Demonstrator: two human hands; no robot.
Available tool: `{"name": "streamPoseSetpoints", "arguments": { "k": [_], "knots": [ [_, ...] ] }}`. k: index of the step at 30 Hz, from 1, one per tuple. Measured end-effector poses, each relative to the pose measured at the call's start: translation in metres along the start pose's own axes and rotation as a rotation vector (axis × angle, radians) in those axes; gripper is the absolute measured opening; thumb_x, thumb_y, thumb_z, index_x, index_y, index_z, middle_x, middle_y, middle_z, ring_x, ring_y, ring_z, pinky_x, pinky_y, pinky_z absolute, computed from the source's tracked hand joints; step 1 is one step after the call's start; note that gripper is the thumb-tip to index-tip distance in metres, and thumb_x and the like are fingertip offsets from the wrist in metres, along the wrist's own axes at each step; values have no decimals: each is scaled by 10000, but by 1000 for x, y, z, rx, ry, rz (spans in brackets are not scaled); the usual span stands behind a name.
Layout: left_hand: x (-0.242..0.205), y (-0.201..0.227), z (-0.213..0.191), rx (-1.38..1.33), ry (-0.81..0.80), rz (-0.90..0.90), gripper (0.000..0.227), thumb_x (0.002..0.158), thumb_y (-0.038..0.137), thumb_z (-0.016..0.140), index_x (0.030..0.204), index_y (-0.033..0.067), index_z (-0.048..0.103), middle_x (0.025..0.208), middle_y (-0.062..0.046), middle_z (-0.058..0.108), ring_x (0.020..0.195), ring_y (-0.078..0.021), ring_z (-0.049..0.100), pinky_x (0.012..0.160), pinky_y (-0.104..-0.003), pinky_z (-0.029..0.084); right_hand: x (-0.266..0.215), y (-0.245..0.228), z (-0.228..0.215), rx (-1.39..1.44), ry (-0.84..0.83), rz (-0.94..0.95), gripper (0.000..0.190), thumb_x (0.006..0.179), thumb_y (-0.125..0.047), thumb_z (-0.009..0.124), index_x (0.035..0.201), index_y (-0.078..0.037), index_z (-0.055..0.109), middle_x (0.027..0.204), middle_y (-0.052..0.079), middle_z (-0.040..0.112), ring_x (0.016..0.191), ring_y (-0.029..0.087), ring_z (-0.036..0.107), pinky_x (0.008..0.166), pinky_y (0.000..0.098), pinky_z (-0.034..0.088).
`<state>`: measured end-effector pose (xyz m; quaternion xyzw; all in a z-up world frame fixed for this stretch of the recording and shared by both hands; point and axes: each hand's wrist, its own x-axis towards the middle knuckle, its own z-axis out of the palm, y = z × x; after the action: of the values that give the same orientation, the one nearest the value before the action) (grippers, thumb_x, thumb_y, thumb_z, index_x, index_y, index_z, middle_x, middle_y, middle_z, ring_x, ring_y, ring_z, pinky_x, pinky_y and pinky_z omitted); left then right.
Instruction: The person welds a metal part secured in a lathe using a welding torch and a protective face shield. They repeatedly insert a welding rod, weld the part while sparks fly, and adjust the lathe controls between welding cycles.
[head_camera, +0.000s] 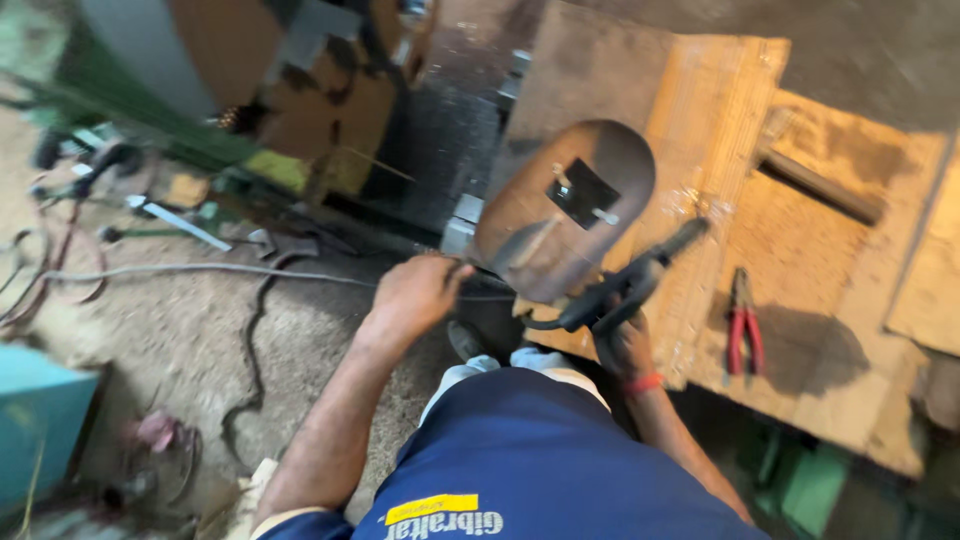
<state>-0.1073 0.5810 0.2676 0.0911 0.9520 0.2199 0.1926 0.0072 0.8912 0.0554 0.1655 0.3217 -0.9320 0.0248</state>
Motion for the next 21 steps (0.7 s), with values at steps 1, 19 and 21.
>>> {"name": "streamPoseSetpoints", "arguments": {
  "k": [1, 19, 21],
  "knots": [
    [-4, 1, 0, 62, 51, 17, 231, 975, 302, 639, 1026, 116, 767, 1054, -237, 689, 940, -452, 652, 801, -529, 513, -1, -4, 12, 39, -51, -12, 385, 1097, -192, 644, 1410, -8, 515, 1260, 130, 641, 1176, 273, 640, 1032, 447, 523],
    [-15, 13, -18, -347, 240, 244, 245, 931, 255, 712, 1133, 118, 707, 820, -176, 718, 789, -387, 706, 638, -488, 539, -1, -29, 121, -577, -350, 97, 1218, 695, -296, 884, 1653, -122, 151, 1416, 98, 487, 1280, 262, 524, 1028, 445, 468],
    [-16, 11, -19, -356, 227, 241, 209, 950, 222, 684, 1128, 116, 714, 830, -181, 719, 811, -389, 704, 653, -483, 539, -9, -27, 125, -733, -112, 216, 1283, 592, -165, 850, 1649, -191, 123, 1359, 98, 520, 1180, 271, 554, 881, 480, 510]
  ]
}}
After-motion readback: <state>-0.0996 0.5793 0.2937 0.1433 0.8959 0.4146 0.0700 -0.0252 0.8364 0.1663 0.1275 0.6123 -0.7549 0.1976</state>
